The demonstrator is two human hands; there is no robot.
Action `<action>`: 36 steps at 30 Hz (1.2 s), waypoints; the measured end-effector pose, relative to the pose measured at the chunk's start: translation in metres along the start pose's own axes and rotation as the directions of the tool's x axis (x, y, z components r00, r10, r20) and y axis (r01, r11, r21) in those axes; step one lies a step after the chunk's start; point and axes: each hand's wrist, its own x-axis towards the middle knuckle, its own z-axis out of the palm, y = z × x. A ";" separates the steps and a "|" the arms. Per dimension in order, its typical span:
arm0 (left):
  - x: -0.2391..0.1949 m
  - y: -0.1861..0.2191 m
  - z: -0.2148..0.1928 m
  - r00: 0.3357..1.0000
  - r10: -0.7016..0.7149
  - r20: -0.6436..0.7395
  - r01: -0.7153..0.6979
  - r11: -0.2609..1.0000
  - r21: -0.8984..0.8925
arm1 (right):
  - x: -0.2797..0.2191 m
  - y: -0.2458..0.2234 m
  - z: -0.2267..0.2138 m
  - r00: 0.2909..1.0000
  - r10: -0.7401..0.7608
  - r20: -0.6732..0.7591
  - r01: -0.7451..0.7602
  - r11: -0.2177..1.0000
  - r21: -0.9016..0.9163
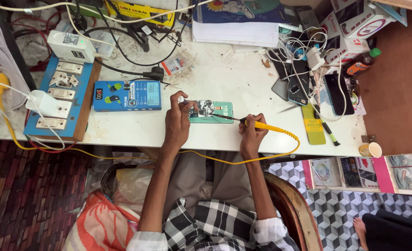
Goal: The person uses a soldering iron to apply heat to a green circuit board while holding a solder wire. They repeatedly touch the iron to different points on the board to solder components.
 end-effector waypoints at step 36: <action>0.002 -0.001 0.001 0.999 -0.052 0.001 0.052 0.999 0.009 | 0.000 -0.003 0.003 0.995 -0.026 -0.094 0.028 0.999 0.018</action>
